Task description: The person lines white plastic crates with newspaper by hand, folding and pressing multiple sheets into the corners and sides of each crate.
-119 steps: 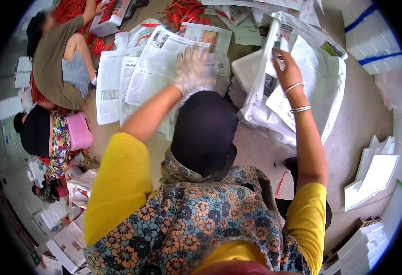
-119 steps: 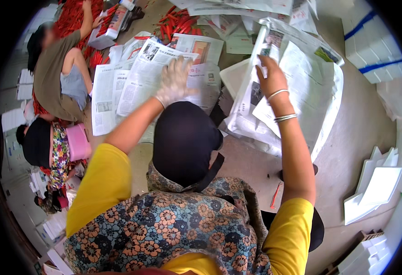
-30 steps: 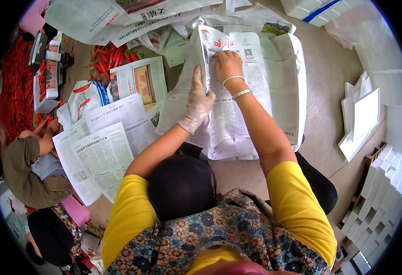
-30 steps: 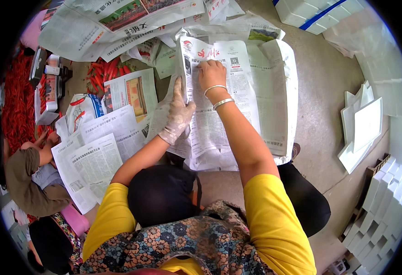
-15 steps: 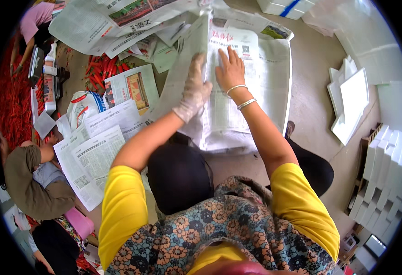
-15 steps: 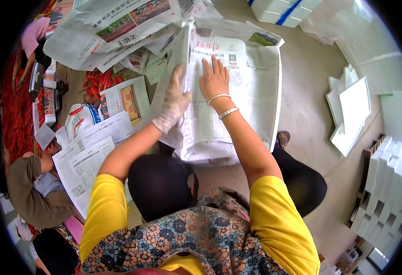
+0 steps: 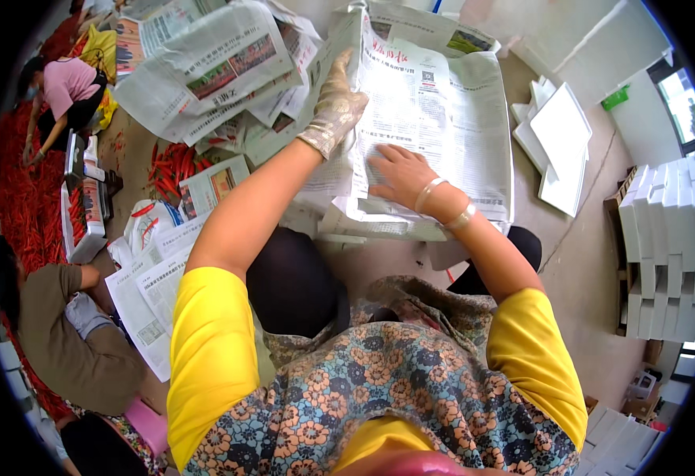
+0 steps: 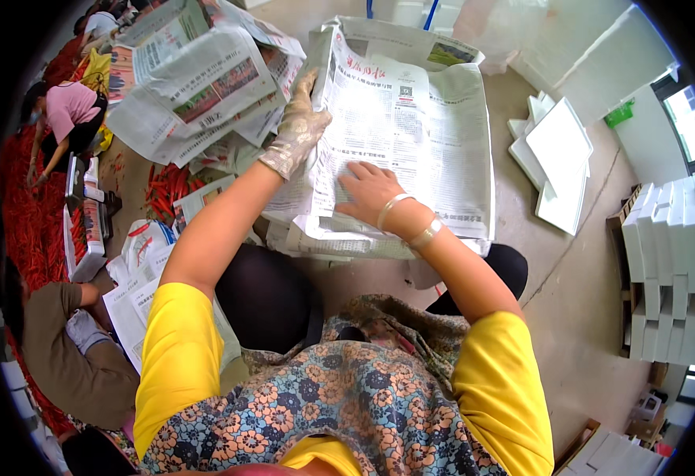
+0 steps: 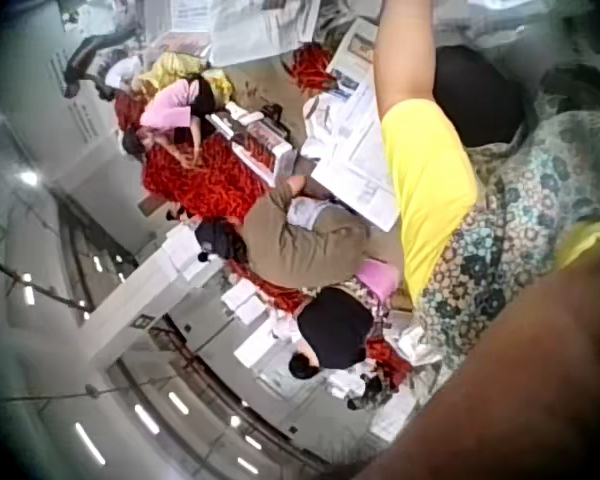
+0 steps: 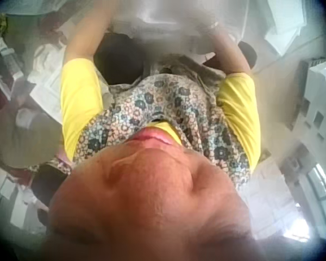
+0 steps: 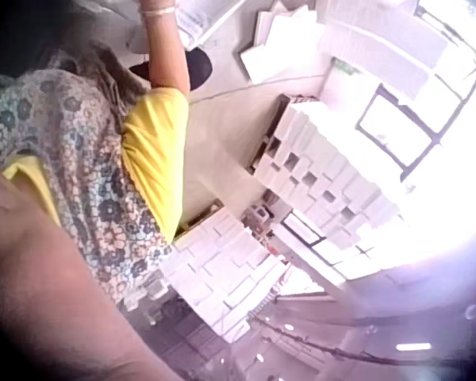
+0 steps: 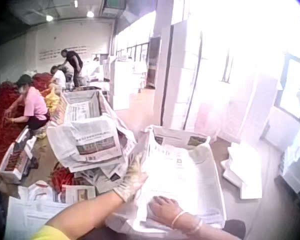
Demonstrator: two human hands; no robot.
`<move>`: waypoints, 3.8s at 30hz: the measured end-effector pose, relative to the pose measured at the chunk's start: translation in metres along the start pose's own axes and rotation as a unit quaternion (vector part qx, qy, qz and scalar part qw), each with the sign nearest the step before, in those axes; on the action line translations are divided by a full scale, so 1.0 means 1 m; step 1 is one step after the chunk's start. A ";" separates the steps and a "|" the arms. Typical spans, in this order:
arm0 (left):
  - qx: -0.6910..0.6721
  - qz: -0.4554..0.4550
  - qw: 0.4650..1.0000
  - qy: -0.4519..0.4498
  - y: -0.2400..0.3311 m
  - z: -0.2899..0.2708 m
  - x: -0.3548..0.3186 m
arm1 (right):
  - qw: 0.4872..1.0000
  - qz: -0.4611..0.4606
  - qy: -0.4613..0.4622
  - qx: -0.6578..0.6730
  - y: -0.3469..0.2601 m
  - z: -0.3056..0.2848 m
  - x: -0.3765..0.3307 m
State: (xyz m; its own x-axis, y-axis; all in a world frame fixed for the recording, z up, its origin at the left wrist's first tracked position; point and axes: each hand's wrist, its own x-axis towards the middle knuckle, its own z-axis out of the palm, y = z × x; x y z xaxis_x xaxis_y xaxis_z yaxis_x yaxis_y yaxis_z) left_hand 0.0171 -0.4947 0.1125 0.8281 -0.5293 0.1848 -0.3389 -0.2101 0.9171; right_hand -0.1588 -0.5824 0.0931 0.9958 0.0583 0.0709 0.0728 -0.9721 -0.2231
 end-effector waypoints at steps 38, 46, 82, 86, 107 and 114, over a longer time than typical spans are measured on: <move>-0.025 -0.088 0.909 0.406 -0.145 -0.343 -0.245 | 0.932 -0.245 0.254 -0.088 -0.177 -0.196 0.433; -0.071 -0.092 0.908 0.402 -0.177 -0.310 -0.233 | 0.941 -0.240 0.241 -0.011 -0.193 -0.283 0.411; 0.075 -0.171 0.920 0.346 -0.208 -0.245 -0.275 | 0.926 -0.188 0.259 -0.199 -0.145 -0.083 0.435; 0.128 -0.141 0.930 0.315 -0.208 -0.232 -0.260 | 0.882 -0.204 0.382 -0.188 -0.117 -0.096 0.403; 0.417 -0.256 0.825 0.284 -0.228 -0.225 -0.305 | 0.952 -0.001 -0.262 0.156 0.026 0.240 -0.087; 0.611 -0.430 0.534 0.396 -0.224 -0.275 -0.386 | 0.946 0.042 -0.313 0.073 0.029 0.209 -0.040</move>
State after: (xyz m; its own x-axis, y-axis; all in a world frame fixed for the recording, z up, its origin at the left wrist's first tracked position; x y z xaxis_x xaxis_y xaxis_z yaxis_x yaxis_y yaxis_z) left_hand -0.1038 -0.0176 -0.0667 0.6771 0.6073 0.4156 0.6813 -0.7308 -0.0422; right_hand -0.1849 -0.5656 -0.1191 0.8327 0.1493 -0.5331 -0.0473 -0.9403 -0.3372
